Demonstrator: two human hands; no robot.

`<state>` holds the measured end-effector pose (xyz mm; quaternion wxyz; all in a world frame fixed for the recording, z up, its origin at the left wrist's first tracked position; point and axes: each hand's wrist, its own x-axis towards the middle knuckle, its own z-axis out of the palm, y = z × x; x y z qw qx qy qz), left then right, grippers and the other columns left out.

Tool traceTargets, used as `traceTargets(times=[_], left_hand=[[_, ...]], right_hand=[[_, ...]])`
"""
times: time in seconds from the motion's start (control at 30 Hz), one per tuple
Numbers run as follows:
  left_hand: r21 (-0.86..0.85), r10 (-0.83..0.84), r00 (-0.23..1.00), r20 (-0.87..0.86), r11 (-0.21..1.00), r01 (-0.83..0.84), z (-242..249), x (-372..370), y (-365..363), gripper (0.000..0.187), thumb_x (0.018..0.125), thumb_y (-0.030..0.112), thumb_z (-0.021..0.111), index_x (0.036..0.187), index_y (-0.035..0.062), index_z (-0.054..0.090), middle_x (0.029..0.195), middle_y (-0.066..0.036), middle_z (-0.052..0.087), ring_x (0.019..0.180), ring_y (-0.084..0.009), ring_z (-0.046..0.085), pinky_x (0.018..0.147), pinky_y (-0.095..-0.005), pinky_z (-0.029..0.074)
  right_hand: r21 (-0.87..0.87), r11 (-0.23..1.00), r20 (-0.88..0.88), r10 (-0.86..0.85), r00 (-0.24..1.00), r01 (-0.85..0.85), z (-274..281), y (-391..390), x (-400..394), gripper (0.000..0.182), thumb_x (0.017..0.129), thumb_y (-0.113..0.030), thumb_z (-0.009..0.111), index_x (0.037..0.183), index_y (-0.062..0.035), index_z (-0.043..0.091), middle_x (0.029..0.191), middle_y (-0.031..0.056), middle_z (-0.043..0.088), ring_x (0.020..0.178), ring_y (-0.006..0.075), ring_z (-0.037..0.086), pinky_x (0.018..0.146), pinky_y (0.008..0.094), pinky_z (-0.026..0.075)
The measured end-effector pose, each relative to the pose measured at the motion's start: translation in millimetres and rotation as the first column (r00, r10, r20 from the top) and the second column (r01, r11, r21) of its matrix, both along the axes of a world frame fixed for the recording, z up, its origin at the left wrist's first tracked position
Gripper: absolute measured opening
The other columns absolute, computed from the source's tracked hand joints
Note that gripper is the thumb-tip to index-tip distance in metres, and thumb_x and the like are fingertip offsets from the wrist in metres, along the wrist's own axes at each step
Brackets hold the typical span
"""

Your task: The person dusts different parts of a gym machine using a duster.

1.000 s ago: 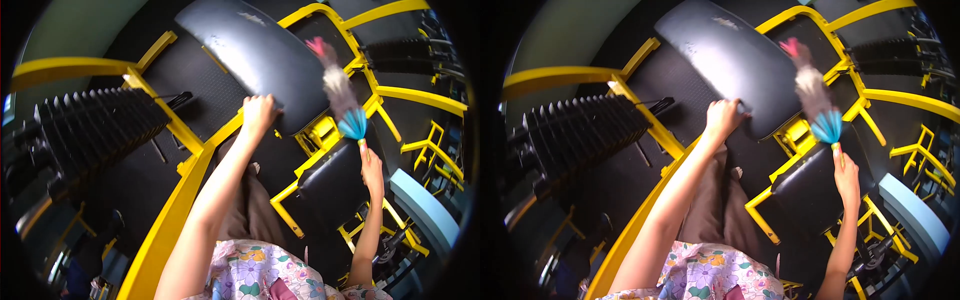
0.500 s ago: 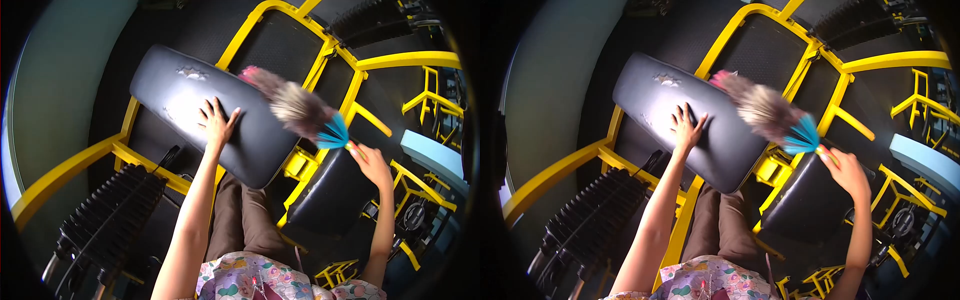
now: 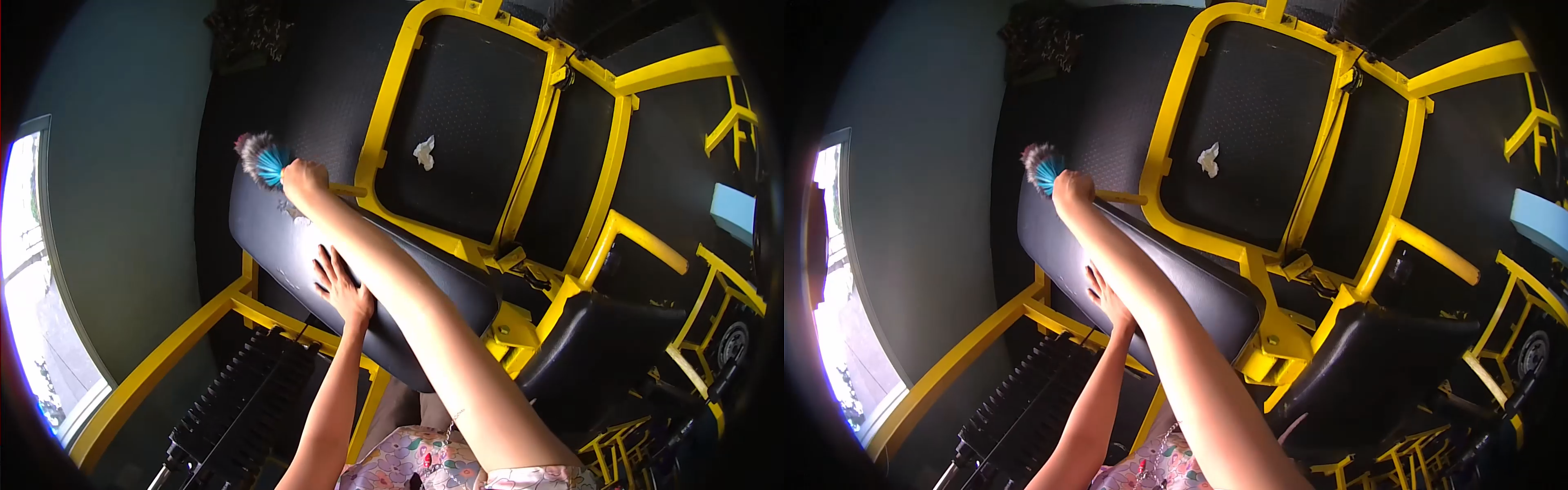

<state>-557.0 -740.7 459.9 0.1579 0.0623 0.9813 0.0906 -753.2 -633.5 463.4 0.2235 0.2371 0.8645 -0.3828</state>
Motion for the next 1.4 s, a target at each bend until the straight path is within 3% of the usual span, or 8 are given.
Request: traceTargets(times=[0.17, 0.37, 0.57, 0.87, 0.97, 1.07, 1.17, 1.4], left_hand=[[0.025, 0.029, 0.999, 0.019, 0.999, -0.03, 17.2, -2.3, 14.6, 0.069, 0.08, 0.051, 0.043, 0.138, 0.0227, 0.02, 0.145, -0.006, 0.012, 0.133, -0.0325, 0.006, 0.1, -0.0587, 0.004], [-0.215, -0.169, 0.985, 0.025, 0.962, 0.17, -20.0, 4.5, -15.4, 0.064, 0.082, 0.045, 0.042, 0.136, 0.0142, 0.026, 0.144, -0.007, 0.017, 0.134, -0.0269, 0.005, 0.102, -0.0536, 0.0], [0.012, 0.049, 0.998, 0.026, 0.999, -0.049, 17.4, -4.9, 12.2, 0.061, 0.084, 0.045, 0.041, 0.137, 0.0227, 0.023, 0.145, -0.005, 0.013, 0.133, -0.0321, 0.007, 0.1, -0.0581, 0.005], [0.037, 0.066, 0.997, 0.031, 0.997, -0.067, 18.0, -5.5, 12.8, 0.062, 0.083, 0.045, 0.042, 0.137, 0.0208, 0.024, 0.145, -0.006, 0.012, 0.133, -0.0316, 0.007, 0.101, -0.0565, 0.003], [0.022, 0.037, 0.999, -0.015, 0.999, -0.037, 17.1, -5.7, 11.9, 0.06, 0.083, 0.044, 0.041, 0.136, 0.0208, 0.025, 0.144, -0.007, 0.014, 0.132, -0.0315, 0.009, 0.102, -0.0541, 0.003], [0.027, 0.042, 0.999, -0.015, 0.999, -0.041, 18.5, -5.8, 13.0, 0.06, 0.083, 0.044, 0.041, 0.136, 0.0212, 0.025, 0.144, -0.006, 0.015, 0.132, -0.0315, 0.01, 0.102, -0.0545, 0.003], [0.038, 0.062, 0.998, -0.01, 0.997, -0.061, 19.2, -5.9, 16.4, 0.06, 0.083, 0.044, 0.041, 0.136, 0.0215, 0.026, 0.144, -0.006, 0.015, 0.132, -0.0315, 0.009, 0.102, -0.0548, 0.003], [0.027, 0.048, 0.998, -0.035, 0.999, -0.047, 21.3, -6.8, 12.1, 0.059, 0.083, 0.041, 0.043, 0.136, 0.0206, 0.026, 0.143, -0.006, 0.018, 0.132, -0.0306, 0.011, 0.101, -0.0559, 0.004]], right_hand=[[0.032, 0.949, -0.17, 0.314, 0.934, -0.314, 32.0, 71.1, 75.1, 0.044, 0.09, -0.039, 0.039, 0.075, -0.0035, 0.062, 0.073, 0.0151, 0.063, 0.073, 0.0259, 0.065, 0.06, 0.0393, 0.052], [-0.29, 0.893, 0.349, 0.433, 0.831, -0.344, 195.9, 222.9, 248.0, 0.054, 0.086, -0.052, 0.039, 0.091, -0.0031, 0.061, 0.082, 0.0249, 0.059, 0.083, 0.0368, 0.059, 0.073, 0.0423, 0.048], [0.103, 0.992, 0.595, -0.117, 0.795, 0.068, 287.9, 210.5, 327.7, 0.044, 0.084, -0.049, 0.044, 0.103, -0.0114, 0.058, 0.082, 0.0202, 0.059, 0.082, 0.0362, 0.056, 0.073, 0.0421, 0.046], [-0.165, 0.956, 0.194, 0.273, 0.942, -0.243, 133.2, 179.8, 197.0, 0.054, 0.089, -0.049, 0.034, 0.09, -0.001, 0.059, 0.083, 0.0241, 0.058, 0.084, 0.0402, 0.055, 0.072, 0.044, 0.045], [0.196, 0.879, 0.001, 0.444, 0.896, -0.436, 121.4, 160.4, 108.0, 0.048, 0.089, -0.042, 0.037, 0.087, -0.0008, 0.062, 0.089, 0.0222, 0.06, 0.088, 0.0329, 0.059, 0.077, 0.041, 0.048], [0.199, 0.681, 0.305, 0.641, 0.704, -0.705, 93.3, 133.6, 7.4, 0.037, 0.085, -0.037, 0.049, 0.1, -0.0067, 0.062, 0.1, 0.0128, 0.062, 0.088, 0.0304, 0.061, 0.078, 0.0411, 0.048], [0.249, 0.683, 0.412, 0.567, 0.713, -0.687, 154.6, 117.3, 1.0, 0.028, 0.081, -0.027, 0.055, 0.099, -0.0067, 0.064, 0.099, 0.0127, 0.063, 0.089, 0.0269, 0.062, 0.081, 0.0396, 0.047], [0.474, 0.793, -0.166, 0.507, 0.846, -0.383, 168.1, 138.8, 98.2, 0.022, 0.083, -0.02, 0.052, 0.07, -0.0063, 0.063, 0.071, 0.0101, 0.064, 0.071, 0.0219, 0.065, 0.062, 0.0313, 0.052]])
